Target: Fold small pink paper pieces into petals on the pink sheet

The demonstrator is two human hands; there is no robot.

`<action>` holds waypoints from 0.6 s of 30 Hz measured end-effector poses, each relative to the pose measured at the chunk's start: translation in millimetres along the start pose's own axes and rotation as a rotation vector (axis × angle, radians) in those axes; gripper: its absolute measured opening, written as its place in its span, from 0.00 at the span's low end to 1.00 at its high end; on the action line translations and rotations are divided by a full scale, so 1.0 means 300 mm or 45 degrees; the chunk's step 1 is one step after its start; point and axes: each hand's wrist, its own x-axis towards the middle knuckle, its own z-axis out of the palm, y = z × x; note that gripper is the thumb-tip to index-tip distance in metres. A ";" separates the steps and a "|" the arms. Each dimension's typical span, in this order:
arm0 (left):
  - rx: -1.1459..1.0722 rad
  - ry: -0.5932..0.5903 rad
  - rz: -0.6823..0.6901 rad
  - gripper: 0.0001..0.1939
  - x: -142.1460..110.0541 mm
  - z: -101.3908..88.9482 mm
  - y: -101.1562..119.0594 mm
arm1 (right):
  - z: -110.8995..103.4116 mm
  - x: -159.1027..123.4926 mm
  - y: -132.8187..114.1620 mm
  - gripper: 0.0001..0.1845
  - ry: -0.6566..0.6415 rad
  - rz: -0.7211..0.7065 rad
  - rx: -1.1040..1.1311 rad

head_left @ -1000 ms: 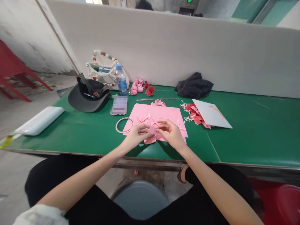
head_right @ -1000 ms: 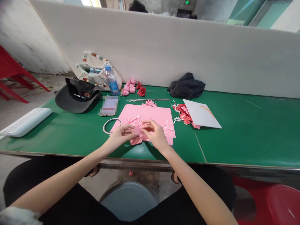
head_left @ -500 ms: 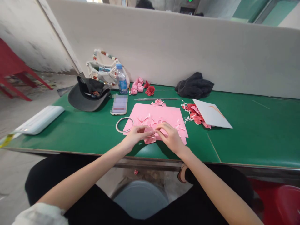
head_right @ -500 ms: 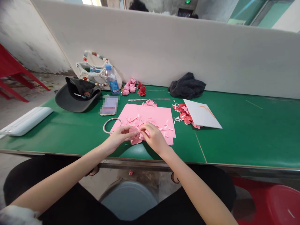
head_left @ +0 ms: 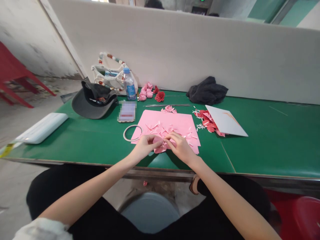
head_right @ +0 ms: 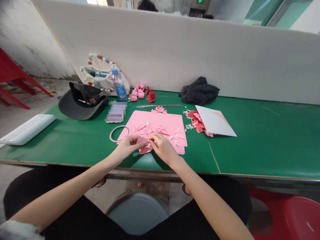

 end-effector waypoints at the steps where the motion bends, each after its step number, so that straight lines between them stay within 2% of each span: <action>1: -0.001 -0.003 -0.001 0.15 0.000 0.000 -0.001 | -0.001 0.000 -0.001 0.08 -0.001 0.006 0.010; 10: -0.059 -0.008 -0.002 0.13 -0.004 0.004 -0.012 | -0.009 0.004 -0.006 0.08 -0.082 0.014 0.027; 18: -0.020 -0.030 -0.017 0.15 0.003 -0.004 -0.024 | -0.004 0.005 -0.011 0.09 -0.058 0.033 0.062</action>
